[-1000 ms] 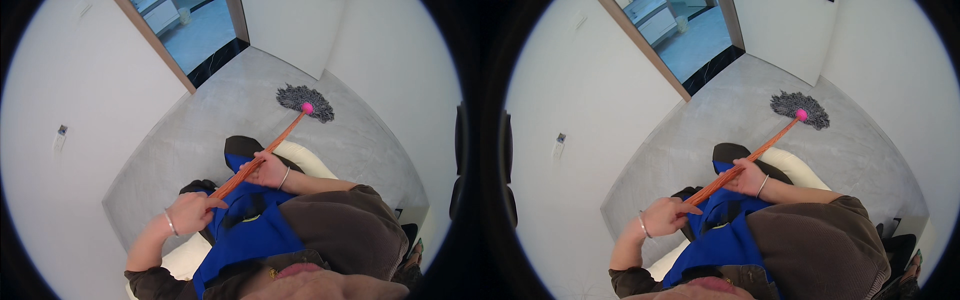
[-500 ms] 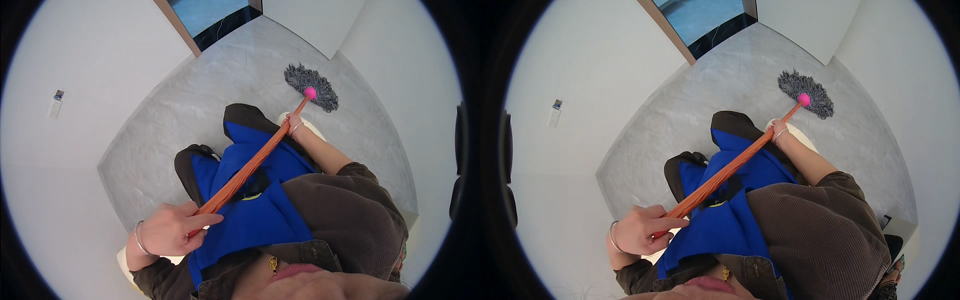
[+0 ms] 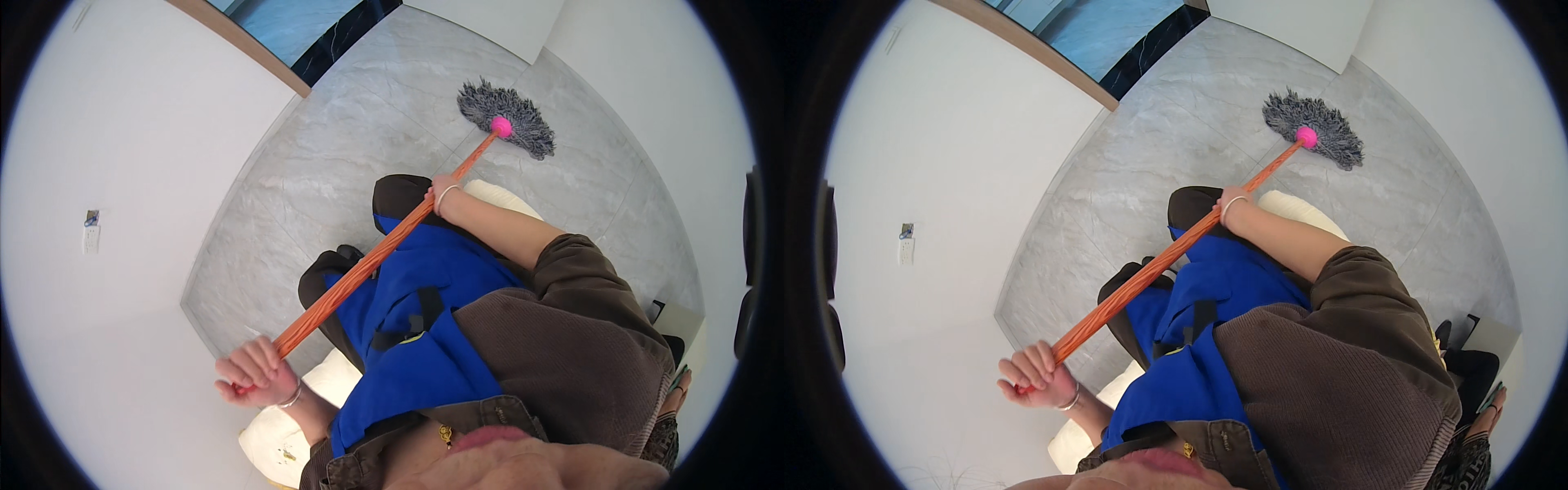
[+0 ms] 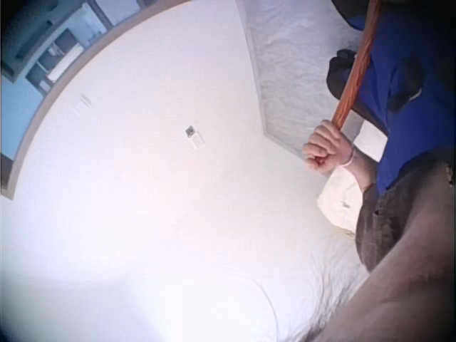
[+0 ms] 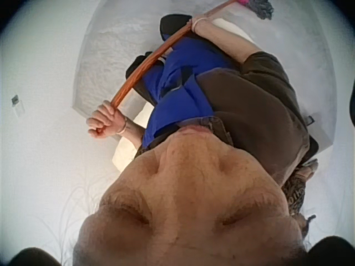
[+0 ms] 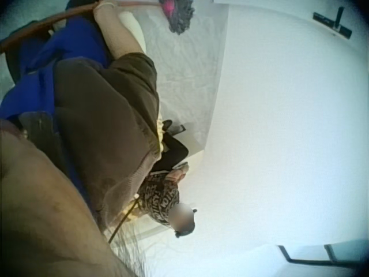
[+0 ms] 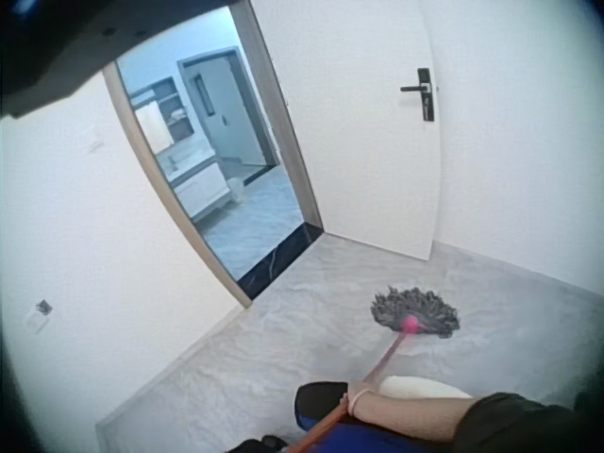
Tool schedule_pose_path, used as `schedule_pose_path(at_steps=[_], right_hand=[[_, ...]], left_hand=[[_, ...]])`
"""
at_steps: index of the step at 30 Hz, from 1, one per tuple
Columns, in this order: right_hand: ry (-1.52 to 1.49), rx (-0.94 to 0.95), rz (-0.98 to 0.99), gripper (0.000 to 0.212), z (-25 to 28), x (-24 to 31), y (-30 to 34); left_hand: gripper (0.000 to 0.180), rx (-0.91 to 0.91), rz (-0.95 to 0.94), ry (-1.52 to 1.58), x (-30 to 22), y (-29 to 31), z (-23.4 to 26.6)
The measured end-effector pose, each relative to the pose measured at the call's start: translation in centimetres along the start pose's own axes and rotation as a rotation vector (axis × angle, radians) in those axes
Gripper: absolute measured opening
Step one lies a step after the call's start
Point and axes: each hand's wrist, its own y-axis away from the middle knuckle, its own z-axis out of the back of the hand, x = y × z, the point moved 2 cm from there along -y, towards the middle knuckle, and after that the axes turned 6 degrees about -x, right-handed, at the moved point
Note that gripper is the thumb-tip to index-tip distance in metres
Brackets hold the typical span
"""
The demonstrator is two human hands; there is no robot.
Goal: The person mops a tiled floor using a mop with a long handle. They move the mop back and forth across the floor surface, covering different areas of the room while standing.
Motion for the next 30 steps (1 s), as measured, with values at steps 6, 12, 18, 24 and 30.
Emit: schedule_pose_path(at_steps=[6,12,18,24,30], right_hand=[[0.009,0.048,-0.118,0.013,-4.2,-3.2,6.9],[-0.039,0.181,-0.210,0.008,-7.5,-7.4,11.5],[0.095,0.350,-0.153,0.011,-8.4,-7.8,12.2],[0.092,0.442,-0.055,0.006,-7.7,-5.0,8.5],[0.096,0.558,0.085,0.005,-10.0,1.2,0.9]], left_hand=[[0.040,0.092,-0.108,-0.106,-6.7,-0.7,-0.2],[0.039,0.261,-0.159,-0.246,-10.3,0.2,-4.5],[0.035,0.101,-0.325,-0.380,-8.6,2.0,-8.1],[0.036,0.091,-0.374,-0.383,-4.1,4.1,-10.4],[0.035,0.129,-0.371,-0.398,3.2,3.9,-10.2]])
